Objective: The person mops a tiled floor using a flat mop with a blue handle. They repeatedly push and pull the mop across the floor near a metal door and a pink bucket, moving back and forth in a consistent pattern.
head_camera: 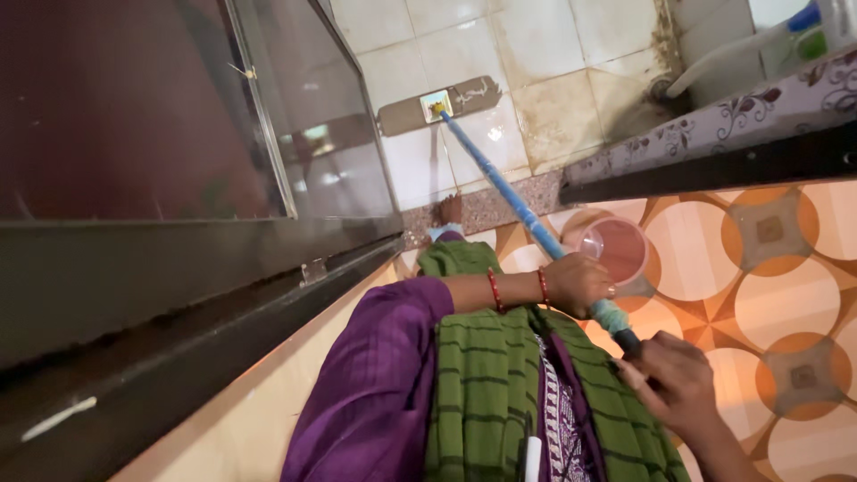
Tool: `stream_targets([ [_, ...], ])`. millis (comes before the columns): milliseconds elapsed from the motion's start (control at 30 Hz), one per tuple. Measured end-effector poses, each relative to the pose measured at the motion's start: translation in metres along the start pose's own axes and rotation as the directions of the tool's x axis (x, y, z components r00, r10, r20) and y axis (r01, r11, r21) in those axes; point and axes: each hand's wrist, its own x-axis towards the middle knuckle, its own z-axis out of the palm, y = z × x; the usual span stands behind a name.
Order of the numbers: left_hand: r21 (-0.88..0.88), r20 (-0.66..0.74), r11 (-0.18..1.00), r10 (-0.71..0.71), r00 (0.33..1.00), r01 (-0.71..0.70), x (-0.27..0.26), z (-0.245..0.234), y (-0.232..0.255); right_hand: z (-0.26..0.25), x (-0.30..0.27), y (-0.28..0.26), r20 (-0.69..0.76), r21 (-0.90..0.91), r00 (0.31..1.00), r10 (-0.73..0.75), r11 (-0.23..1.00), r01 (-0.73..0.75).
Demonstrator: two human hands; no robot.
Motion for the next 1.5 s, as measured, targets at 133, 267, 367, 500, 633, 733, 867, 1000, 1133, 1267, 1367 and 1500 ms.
stream_targets([
  [133, -0.059, -0.096, 0.997, 0.033, 0.995, -0.039, -0.004, -0.014, -0.015, 0.006, 0.019, -0.003, 0.007, 0.007, 0.999, -0.037, 0.999, 0.037],
  [267, 0.002, -0.164, 1.0, 0.018, 0.986, -0.018, 0.001, -0.037, -0.041, 0.012, 0.057, 0.006, 0.035, -0.062, 0.994, -0.1, 0.993, 0.102],
  [367, 0.023, -0.235, 0.999, 0.034, 0.971, -0.029, 0.004, -0.072, -0.083, 0.031, 0.101, 0.023, 0.018, -0.113, 0.982, -0.188, 0.975, 0.189],
  [500, 0.121, -0.29, 0.992, 0.002, 0.957, 0.035, 0.0, -0.137, -0.163, 0.073, 0.193, 0.054, -0.069, -0.082, 0.928, -0.365, 0.929, 0.36],
  [633, 0.235, -0.326, 0.949, -0.124, 0.937, 0.208, -0.019, -0.197, -0.25, 0.128, 0.295, 0.089, -0.003, -0.099, 0.842, -0.54, 0.838, 0.537],
  [733, 0.344, -0.336, 0.84, -0.307, 0.89, 0.42, -0.04, -0.232, -0.32, 0.184, 0.366, 0.125, 0.037, -0.146, 0.789, -0.614, 0.778, 0.612],
  [867, 0.588, -0.246, 0.566, -0.556, 0.794, 0.578, -0.083, -0.253, -0.404, 0.279, 0.424, 0.175, 0.038, -0.142, 0.753, -0.657, 0.742, 0.655],
  [1000, 0.664, -0.114, 0.486, -0.686, 0.719, 0.568, -0.129, -0.229, -0.435, 0.344, 0.405, 0.211, 0.259, -0.23, 0.73, -0.632, 0.694, 0.682],
  [1133, 0.649, -0.071, 0.474, -0.741, 0.668, 0.595, -0.17, -0.202, -0.407, 0.353, 0.335, 0.199, 0.212, -0.236, 0.793, -0.571, 0.758, 0.609],
  [1267, 0.563, -0.13, 0.58, -0.641, 0.756, 0.589, -0.17, -0.187, -0.379, 0.329, 0.309, 0.163, 0.179, -0.118, 0.895, -0.408, 0.895, 0.431],
  [1367, 0.518, -0.063, 0.665, -0.597, 0.8, 0.538, -0.148, -0.182, -0.349, 0.289, 0.289, 0.145, 0.12, -0.146, 0.932, -0.341, 0.923, 0.356],
  [1500, 0.457, -0.029, 0.762, -0.502, 0.864, 0.458, -0.112, -0.155, -0.283, 0.233, 0.24, 0.125, 0.086, -0.128, 0.942, -0.324, 0.934, 0.332],
])
